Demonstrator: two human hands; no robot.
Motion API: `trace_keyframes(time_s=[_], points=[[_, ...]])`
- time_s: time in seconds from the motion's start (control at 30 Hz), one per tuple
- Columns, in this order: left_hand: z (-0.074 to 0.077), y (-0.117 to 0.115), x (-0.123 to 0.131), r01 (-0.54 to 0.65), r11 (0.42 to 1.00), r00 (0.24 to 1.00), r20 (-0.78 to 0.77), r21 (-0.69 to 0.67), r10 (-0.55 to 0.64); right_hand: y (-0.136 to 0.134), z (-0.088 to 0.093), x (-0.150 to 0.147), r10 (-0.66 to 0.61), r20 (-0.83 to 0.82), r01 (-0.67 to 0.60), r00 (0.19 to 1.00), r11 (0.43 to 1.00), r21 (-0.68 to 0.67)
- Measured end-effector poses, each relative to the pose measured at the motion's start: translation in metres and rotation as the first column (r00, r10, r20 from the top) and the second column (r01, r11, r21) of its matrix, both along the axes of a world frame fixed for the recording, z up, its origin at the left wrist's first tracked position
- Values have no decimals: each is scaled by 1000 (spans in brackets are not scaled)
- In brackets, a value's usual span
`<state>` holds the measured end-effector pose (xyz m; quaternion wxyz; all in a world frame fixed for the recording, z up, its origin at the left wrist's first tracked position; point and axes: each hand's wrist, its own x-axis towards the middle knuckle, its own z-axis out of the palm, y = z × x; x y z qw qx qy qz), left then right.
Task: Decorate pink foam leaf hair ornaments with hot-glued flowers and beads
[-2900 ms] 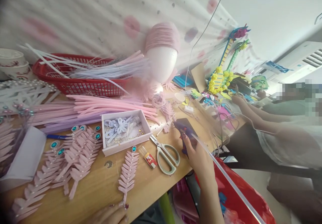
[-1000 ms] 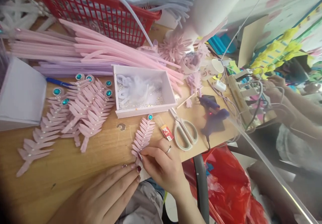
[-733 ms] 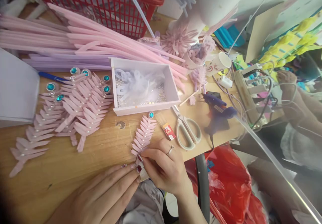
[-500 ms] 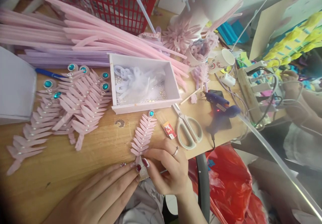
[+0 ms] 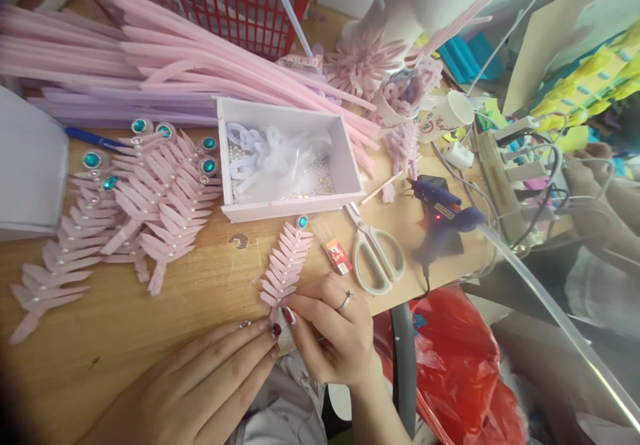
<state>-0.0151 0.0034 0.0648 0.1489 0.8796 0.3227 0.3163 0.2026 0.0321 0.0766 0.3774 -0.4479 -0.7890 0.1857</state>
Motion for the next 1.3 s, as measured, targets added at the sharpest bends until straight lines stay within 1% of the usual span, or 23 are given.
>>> trace_keyframes(time_s=[0.17,0.33,0.6,0.63,0.77,0.83,0.93,1.0,1.07,1.13,1.17,1.2,1.23,1.3], points=[[2,0,-1,13,1000,1000,-8,-6,-13,1,0,0,-9,-1,9,1000,1000,18],[2,-1,-1,19,1000,1000,-15,-17,-19,0,0,0,-2,19,2,1000,1000,3],[3,1,-3,48,999,998,-43,-3,-48,-2,0,0,-17,-20,17,1000,1000,-9],[3,1,-3,47,999,998,-39,0,-47,-3,-1,1,-41,-39,41,998,999,-3],[2,-1,-1,13,1000,1000,-16,-22,-13,-9,-7,5,-214,-125,217,969,976,16],[1,-1,-1,11,1000,1000,-15,-28,-12,-9,-10,6,-251,-173,256,952,967,7],[1,-1,-3,39,999,999,-28,-20,-39,-8,-10,4,-243,-266,235,933,970,-62],[1,-1,-3,47,999,998,-28,-8,-47,-8,-7,1,-219,-349,180,911,973,-142],[1,0,-3,44,999,999,-27,9,-43,-9,-1,-1,-159,-445,58,881,971,-232],[1,0,-2,31,999,999,-23,19,-31,-11,5,0,-91,-499,-82,862,946,-314],[0,0,-2,28,999,999,-21,26,-28,-13,8,2,-79,-504,-116,860,932,-345],[-1,0,-2,24,999,1000,-17,36,-24,-13,11,5,-84,-498,-119,863,924,-363],[-1,1,-1,30,998,999,-18,47,-29,-13,13,8,-107,-487,-94,867,924,-370],[-1,1,-1,22,997,999,26,75,-24,-10,14,16,-185,-489,4,852,938,-348]])
